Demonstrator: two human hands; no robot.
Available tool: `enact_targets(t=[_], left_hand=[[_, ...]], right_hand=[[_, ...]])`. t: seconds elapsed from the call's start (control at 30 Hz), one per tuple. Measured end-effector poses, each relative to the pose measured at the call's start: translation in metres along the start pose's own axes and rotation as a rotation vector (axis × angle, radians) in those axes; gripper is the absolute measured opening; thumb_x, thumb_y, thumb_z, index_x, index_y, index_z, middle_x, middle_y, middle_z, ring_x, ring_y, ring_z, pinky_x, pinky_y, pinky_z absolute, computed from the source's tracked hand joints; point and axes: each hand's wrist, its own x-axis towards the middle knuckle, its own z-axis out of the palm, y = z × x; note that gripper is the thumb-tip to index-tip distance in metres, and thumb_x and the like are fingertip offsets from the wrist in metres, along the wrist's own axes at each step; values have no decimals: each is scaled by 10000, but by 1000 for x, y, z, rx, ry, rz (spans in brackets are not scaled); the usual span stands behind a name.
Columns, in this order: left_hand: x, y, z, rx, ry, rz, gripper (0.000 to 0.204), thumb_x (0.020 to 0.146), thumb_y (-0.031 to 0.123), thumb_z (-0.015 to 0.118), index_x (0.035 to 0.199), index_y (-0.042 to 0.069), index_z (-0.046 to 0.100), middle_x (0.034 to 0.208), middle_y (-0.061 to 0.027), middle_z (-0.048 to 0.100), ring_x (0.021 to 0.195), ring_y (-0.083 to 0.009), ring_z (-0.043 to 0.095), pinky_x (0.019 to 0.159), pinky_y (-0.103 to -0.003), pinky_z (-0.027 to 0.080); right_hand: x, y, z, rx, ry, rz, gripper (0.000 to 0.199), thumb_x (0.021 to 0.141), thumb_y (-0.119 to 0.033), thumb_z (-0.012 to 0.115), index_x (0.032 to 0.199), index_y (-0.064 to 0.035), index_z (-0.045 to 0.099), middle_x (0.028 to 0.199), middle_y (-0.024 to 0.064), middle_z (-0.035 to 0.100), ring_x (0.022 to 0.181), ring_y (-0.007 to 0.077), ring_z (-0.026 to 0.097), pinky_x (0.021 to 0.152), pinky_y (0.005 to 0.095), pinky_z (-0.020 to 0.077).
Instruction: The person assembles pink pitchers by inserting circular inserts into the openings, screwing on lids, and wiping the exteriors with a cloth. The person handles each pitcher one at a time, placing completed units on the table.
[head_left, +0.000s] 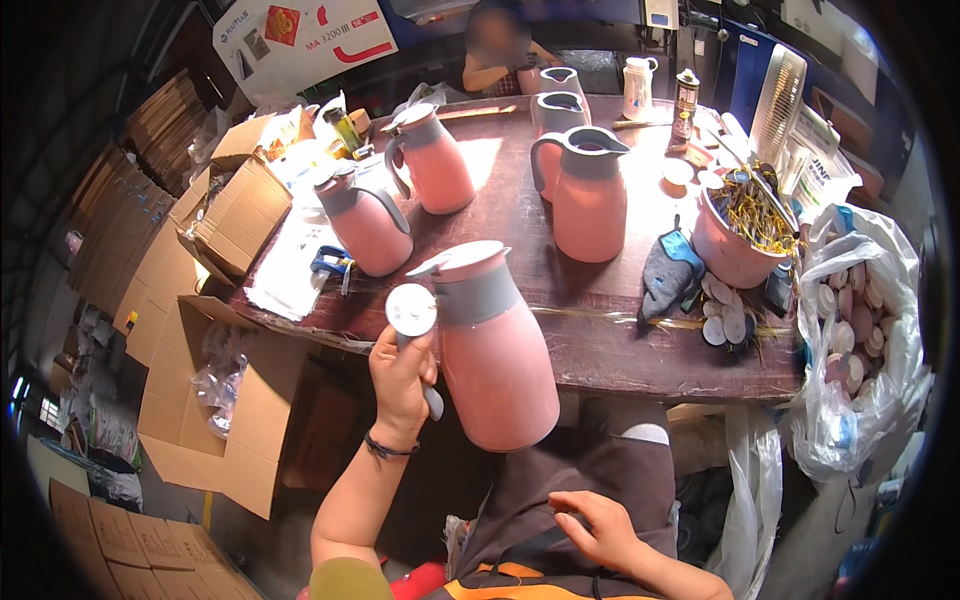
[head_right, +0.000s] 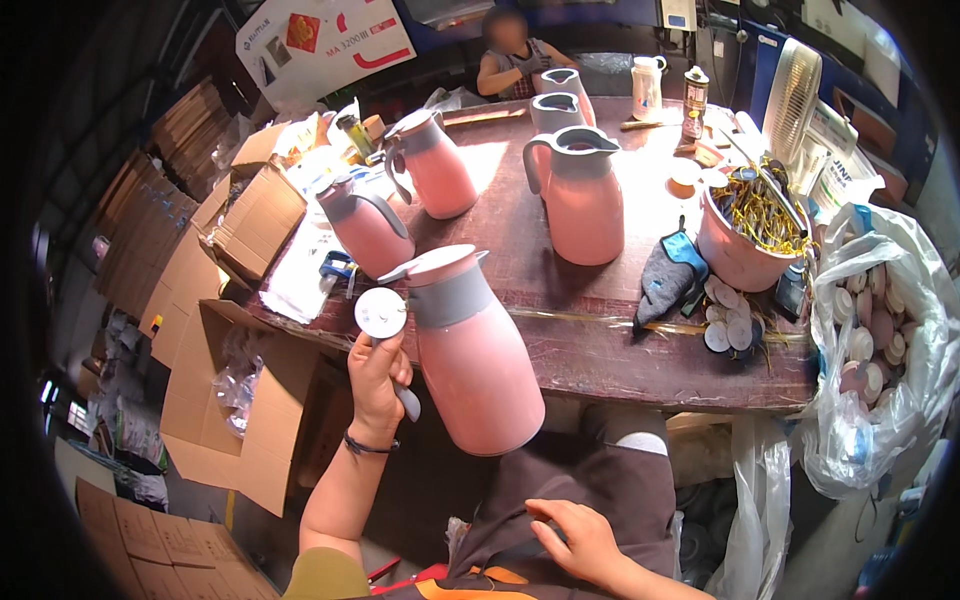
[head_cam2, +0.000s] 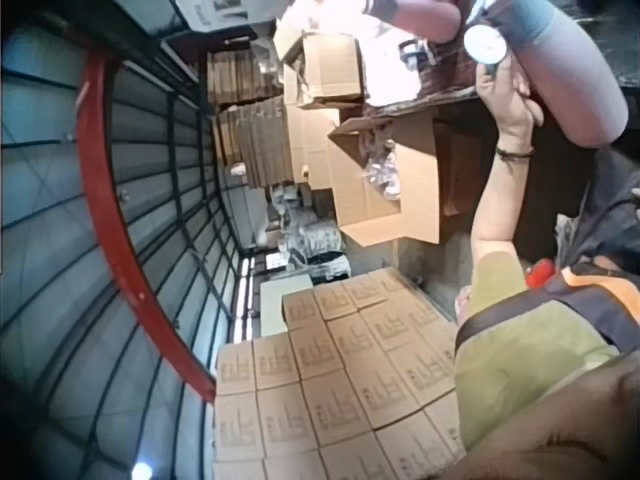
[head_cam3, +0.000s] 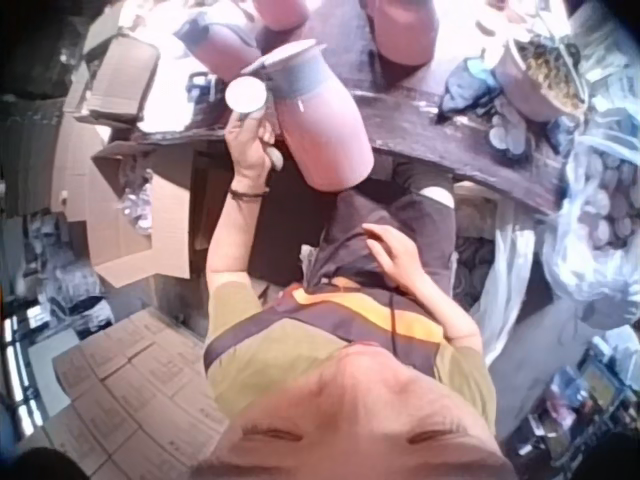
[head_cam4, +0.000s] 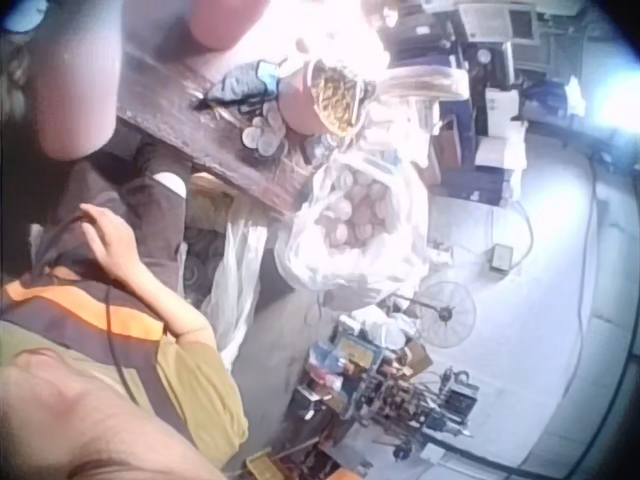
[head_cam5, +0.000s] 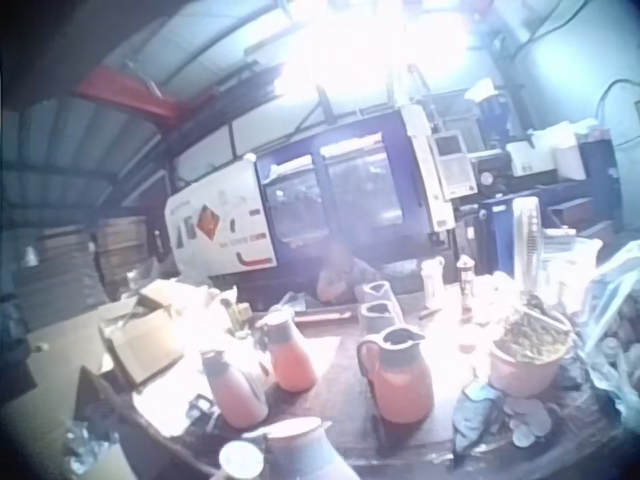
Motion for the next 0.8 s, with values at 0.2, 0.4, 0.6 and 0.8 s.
enact_targets(t=[0.2, 0.4, 0.6, 0.8], left_hand=[[13, 9, -18, -41, -9, 245, 88, 882, 41, 599, 968, 34, 619, 630, 29, 538, 468, -33, 435, 427, -192, 339], [66, -20, -7, 103, 108, 395, 160, 884, 43, 671, 1033, 53, 615, 755, 43, 581, 570, -22, 472, 504, -182, 373], [96, -56, -14, 224, 45, 219, 313, 883, 101, 688, 1158, 34, 556, 921, 17, 587, 788, -68, 543, 709, -236, 463], [93, -59, -11, 923, -88, 179, 358, 874, 357, 668, 969, 12, 655, 831, -109, 676, 808, -236, 660, 698, -363, 509]], right_hand=[[-3, 9, 1, 25, -22, 94, 265, 869, -115, 653, 1124, -45, 631, 995, 113, 691, 890, 254, 680, 781, 327, 528], [9, 9, 4, 45, -43, 94, 270, 876, -117, 650, 1133, -36, 635, 1011, 123, 688, 909, 252, 678, 801, 317, 525], [8, 17, 4, 33, 0, 120, 261, 884, -150, 645, 1131, -68, 636, 1007, 106, 690, 907, 260, 678, 779, 325, 532], [8, 27, 2, 26, -5, 159, 266, 890, -171, 641, 1138, -73, 637, 1015, 107, 688, 915, 268, 676, 783, 328, 533]])
